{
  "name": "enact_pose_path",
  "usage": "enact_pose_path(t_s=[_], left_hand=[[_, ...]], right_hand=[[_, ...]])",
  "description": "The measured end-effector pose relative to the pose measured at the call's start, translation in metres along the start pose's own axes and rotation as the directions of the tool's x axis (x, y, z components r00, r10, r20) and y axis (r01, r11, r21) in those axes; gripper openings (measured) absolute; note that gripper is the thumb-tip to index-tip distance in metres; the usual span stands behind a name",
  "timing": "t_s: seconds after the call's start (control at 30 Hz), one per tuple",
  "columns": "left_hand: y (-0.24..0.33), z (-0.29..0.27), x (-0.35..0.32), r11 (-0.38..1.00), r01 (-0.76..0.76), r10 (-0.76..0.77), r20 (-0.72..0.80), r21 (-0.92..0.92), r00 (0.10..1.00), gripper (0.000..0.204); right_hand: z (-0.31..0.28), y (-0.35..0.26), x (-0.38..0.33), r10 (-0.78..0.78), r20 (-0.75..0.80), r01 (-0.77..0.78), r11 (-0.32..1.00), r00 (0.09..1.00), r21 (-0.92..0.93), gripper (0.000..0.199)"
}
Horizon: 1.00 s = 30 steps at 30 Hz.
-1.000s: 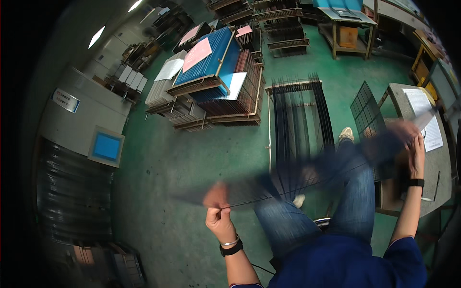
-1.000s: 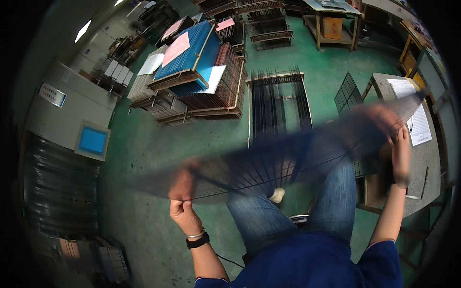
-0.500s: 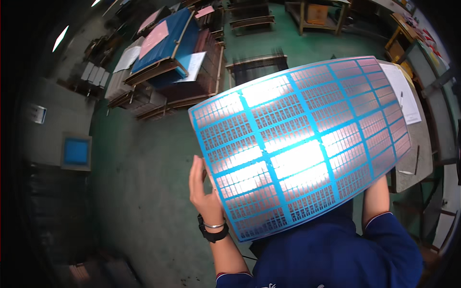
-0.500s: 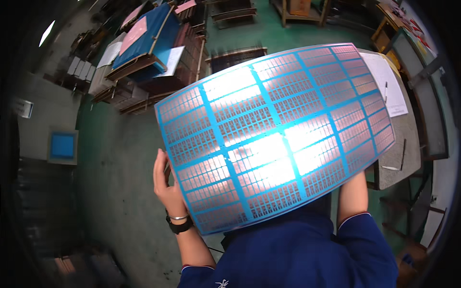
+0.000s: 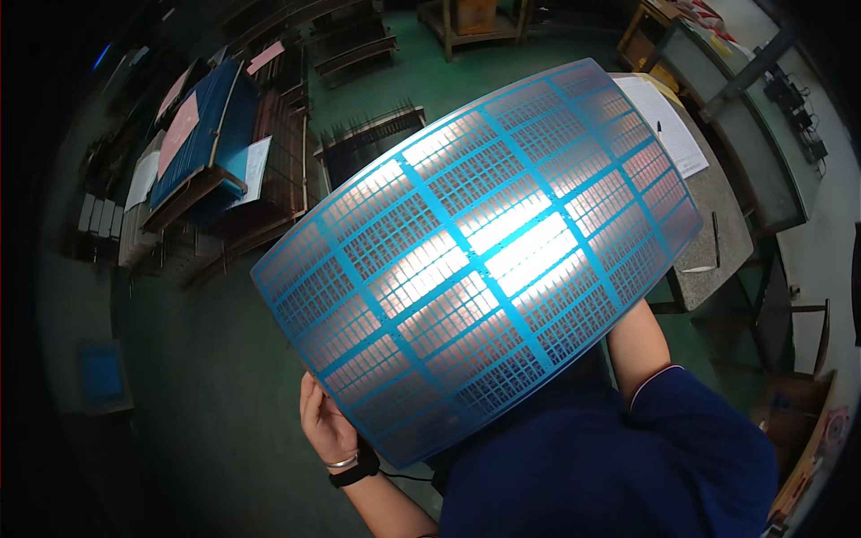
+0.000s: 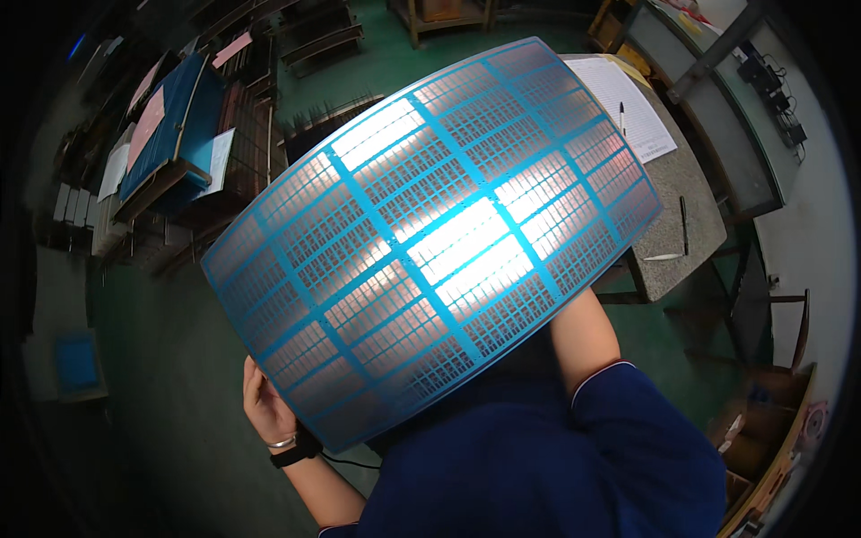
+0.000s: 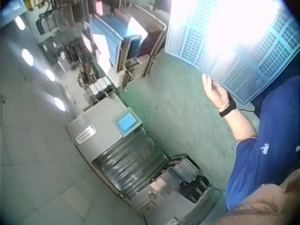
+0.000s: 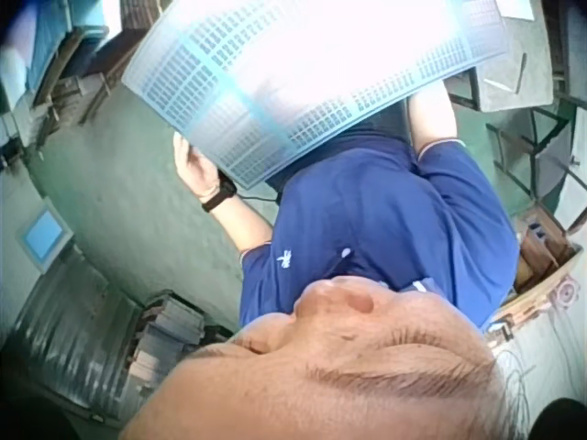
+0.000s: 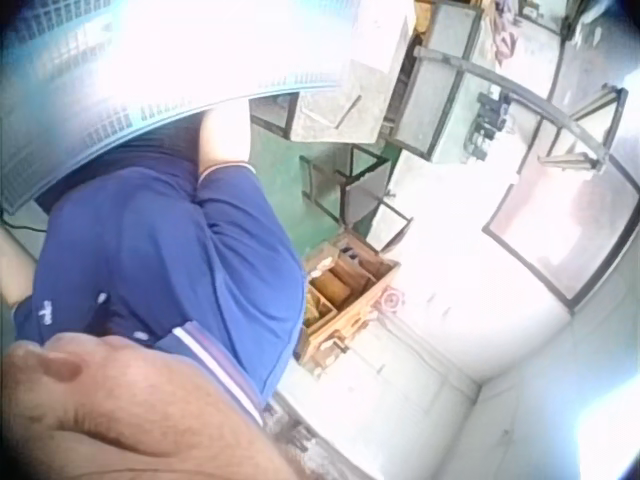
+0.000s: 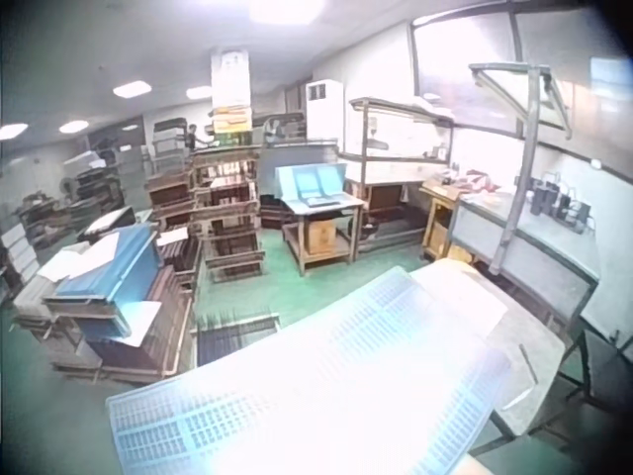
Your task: Picking up thin blue metal sheets from a stack and inserting them into a specialized vertical rack.
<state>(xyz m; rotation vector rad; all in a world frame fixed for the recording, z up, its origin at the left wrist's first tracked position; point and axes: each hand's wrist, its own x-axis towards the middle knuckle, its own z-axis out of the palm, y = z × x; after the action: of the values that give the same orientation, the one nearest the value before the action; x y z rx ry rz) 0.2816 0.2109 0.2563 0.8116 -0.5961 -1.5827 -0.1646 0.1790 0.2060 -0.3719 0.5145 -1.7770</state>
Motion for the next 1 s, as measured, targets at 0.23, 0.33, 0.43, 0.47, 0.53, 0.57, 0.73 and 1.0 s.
enact_pose_path(t_s=[0.23,0.33,0.43,0.47,0.53,0.57,0.73,1.0], left_hand=[[-0.012,0.009,0.000,0.990,0.138,-0.139,-0.064,-0.013,0.988,0.025],[-0.025,-0.034,0.000,0.991,0.121,-0.127,-0.124,-0.055,0.984,0.026],[-0.033,-0.058,-0.002,0.982,0.141,-0.153,-0.087,-0.122,0.984,0.025],[-0.035,-0.062,-0.002,0.978,0.153,-0.169,-0.104,-0.140,0.980,0.025],[-0.037,-0.068,-0.005,0.980,0.153,-0.171,-0.148,-0.125,0.974,0.039],[-0.037,-0.066,-0.005,0.979,0.158,-0.174,-0.129,-0.126,0.976,0.039],[-0.037,-0.092,-0.006,0.988,0.076,-0.109,-0.264,-0.134,0.958,0.024],[-0.046,-0.121,-0.020,0.973,0.107,-0.004,-0.447,0.206,0.895,0.027]], right_hand=[[0.004,0.006,-0.003,0.008,0.024,-0.008,1.000,1.000,0.019,0.034],[0.005,0.011,-0.009,0.008,0.044,-0.010,0.999,0.999,0.034,0.034],[0.001,0.004,-0.008,-0.037,0.062,0.034,0.999,0.997,0.040,0.034],[-0.001,-0.005,-0.008,-0.067,0.067,0.064,0.997,0.995,0.042,0.034],[-0.009,-0.023,-0.008,-0.141,0.085,0.136,0.989,0.986,0.058,0.035],[-0.012,-0.037,-0.010,-0.187,0.083,0.181,0.981,0.979,0.075,0.035],[0.045,-0.065,-0.019,-0.308,-0.155,0.315,0.949,0.939,0.026,0.050],[0.063,-0.059,-0.027,-0.321,-0.185,0.325,0.946,0.929,-0.011,0.060]])
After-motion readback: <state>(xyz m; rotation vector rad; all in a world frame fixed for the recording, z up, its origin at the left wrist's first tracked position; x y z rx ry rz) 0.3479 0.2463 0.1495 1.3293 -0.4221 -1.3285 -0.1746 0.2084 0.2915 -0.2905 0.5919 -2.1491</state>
